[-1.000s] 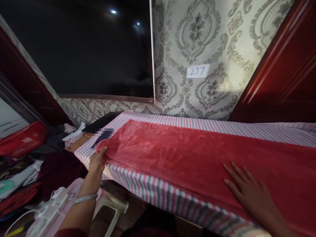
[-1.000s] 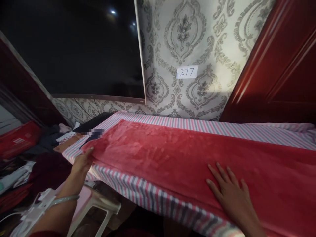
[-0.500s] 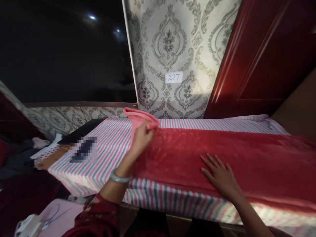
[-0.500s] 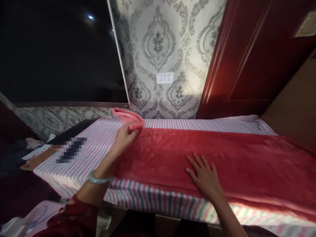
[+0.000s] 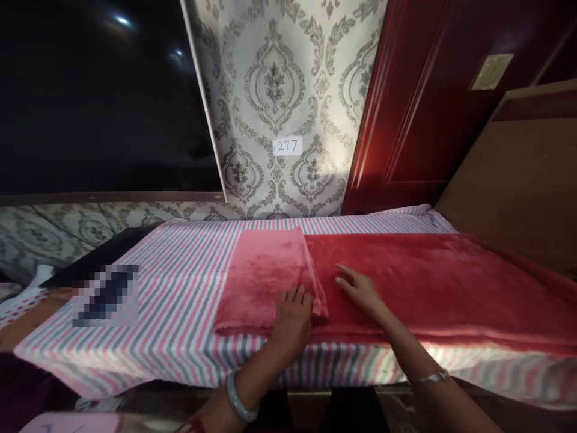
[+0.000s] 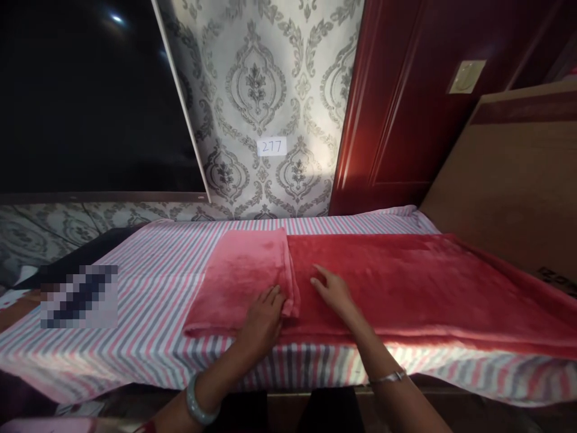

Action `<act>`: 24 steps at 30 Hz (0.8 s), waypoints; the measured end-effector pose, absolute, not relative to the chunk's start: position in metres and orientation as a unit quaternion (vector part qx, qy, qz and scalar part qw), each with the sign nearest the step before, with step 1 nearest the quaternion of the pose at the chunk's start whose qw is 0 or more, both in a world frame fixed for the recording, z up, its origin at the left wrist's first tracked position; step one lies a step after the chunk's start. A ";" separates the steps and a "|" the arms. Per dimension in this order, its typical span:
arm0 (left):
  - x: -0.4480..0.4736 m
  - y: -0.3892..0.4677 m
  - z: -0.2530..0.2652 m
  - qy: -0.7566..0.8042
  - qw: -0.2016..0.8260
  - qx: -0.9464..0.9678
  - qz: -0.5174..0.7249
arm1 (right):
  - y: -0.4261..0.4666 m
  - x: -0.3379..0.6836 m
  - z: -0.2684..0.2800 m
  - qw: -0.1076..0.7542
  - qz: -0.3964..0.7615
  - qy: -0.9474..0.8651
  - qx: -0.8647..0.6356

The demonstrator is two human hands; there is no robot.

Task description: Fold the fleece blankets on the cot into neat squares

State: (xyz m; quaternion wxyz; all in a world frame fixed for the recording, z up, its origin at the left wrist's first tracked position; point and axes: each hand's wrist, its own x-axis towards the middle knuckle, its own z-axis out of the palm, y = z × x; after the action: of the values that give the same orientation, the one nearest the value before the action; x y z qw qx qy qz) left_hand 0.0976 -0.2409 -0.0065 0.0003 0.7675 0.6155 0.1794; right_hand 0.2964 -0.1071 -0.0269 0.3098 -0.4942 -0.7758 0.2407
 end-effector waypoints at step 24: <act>0.117 -0.233 -0.038 0.544 -0.120 0.804 0.208 | -0.032 0.210 -0.025 0.396 0.303 -0.709 -0.499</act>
State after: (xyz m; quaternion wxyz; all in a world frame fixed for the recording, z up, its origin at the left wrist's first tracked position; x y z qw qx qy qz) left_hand 0.1167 -0.2330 -0.0384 -0.1205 0.8036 0.5444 0.2083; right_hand 0.2098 -0.0322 -0.0255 0.3957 -0.4988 -0.7092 0.3027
